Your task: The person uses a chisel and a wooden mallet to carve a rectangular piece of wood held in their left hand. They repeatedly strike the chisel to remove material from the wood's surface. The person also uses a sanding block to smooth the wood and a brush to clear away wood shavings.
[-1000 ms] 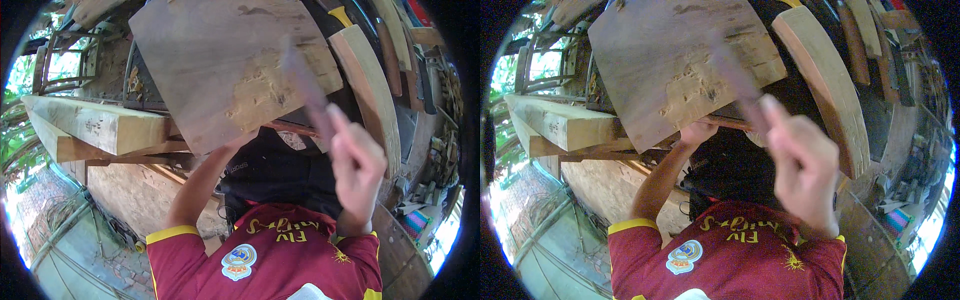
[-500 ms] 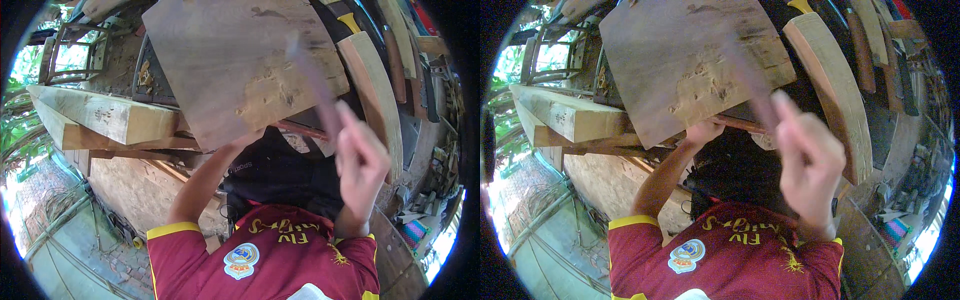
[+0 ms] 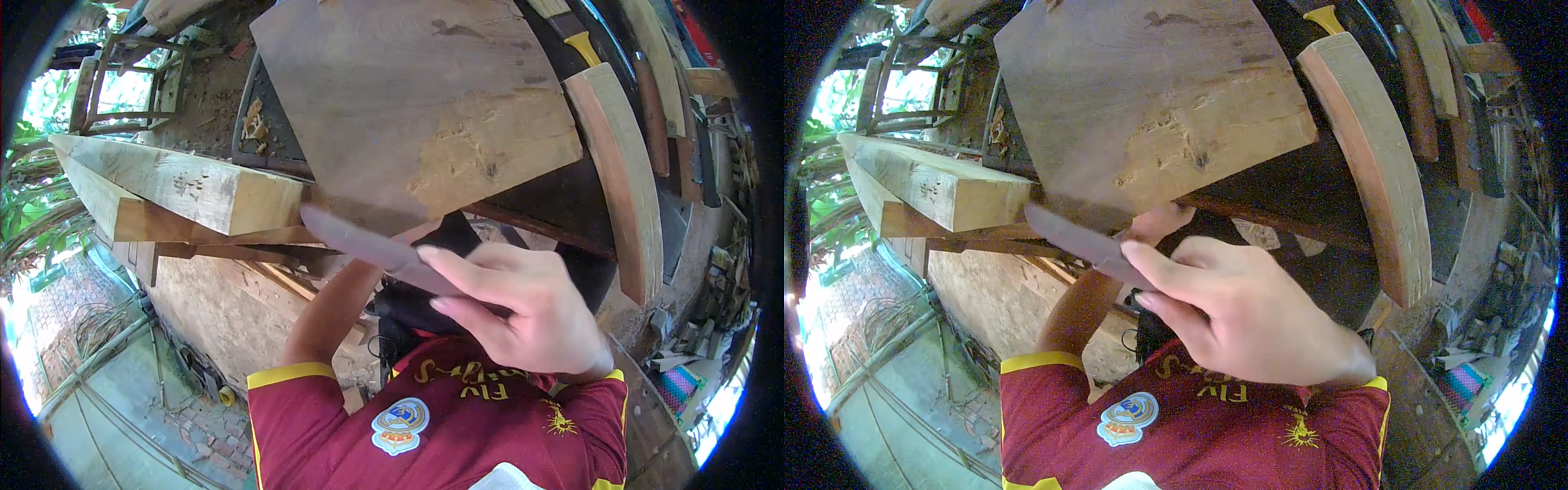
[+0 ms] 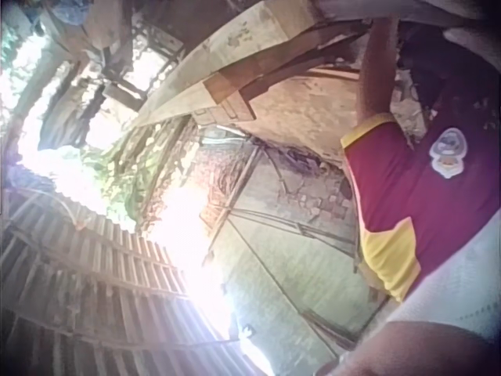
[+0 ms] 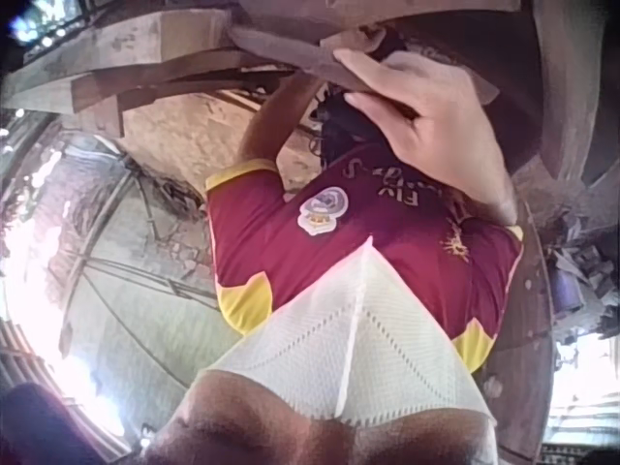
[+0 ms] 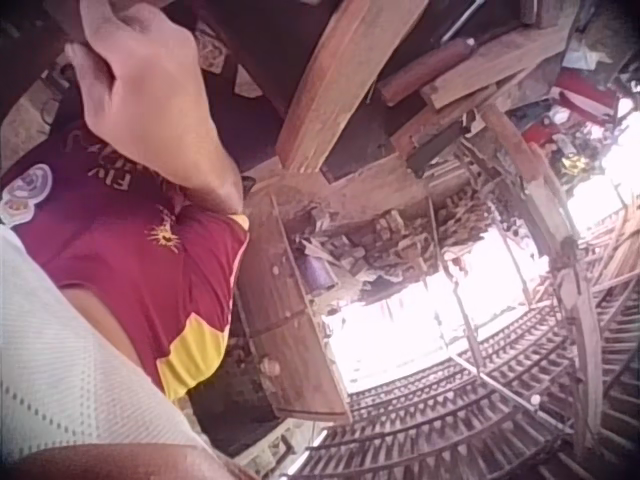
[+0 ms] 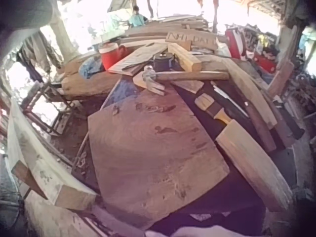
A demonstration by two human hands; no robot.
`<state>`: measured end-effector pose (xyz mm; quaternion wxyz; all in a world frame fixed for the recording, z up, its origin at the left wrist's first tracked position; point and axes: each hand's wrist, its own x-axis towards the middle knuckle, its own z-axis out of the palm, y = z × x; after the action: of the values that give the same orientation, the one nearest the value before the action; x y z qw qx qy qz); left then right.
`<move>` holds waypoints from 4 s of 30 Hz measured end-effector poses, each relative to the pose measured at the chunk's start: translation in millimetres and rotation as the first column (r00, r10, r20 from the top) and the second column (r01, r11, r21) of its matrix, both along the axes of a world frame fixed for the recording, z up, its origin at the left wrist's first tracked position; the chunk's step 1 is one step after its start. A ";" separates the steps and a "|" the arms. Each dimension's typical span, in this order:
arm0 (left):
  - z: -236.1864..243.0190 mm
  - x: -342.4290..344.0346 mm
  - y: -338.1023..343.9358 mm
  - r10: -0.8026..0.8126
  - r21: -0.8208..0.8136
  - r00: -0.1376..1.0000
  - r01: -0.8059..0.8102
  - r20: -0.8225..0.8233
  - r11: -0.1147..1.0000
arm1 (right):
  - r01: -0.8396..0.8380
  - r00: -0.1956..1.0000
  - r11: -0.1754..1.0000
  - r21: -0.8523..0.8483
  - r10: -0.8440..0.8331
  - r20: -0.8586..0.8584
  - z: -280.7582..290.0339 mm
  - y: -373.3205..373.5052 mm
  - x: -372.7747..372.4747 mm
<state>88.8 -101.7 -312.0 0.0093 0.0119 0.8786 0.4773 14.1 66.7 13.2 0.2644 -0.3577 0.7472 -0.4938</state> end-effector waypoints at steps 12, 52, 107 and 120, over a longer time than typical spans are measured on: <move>34.3 -14.1 1.5 0.048 -0.277 0.990 -0.083 -0.131 0.957 | 0.452 0.873 0.892 0.013 -0.439 -0.213 -8.7 -1.9 -5.5; 65.3 -32.3 9.4 0.094 -0.285 0.932 -0.201 -0.349 0.937 | 0.414 0.847 0.910 -0.024 -0.394 -0.356 -7.4 45.6 -3.2; 37.0 -16.9 6.4 0.050 -0.503 0.948 -0.211 -0.314 0.838 | 0.606 0.617 0.790 -0.099 -0.387 0.685 -18.6 51.2 10.3; 36.6 -25.0 3.4 -0.029 -0.448 0.903 -0.185 -0.428 0.875 | 0.576 0.748 0.783 0.235 -0.390 -0.537 9.7 53.6 5.4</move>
<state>63.8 -98.3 -275.5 -0.1979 0.0759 0.9495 0.2313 19.5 120.3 22.9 0.0046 -0.1944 0.9373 -0.2894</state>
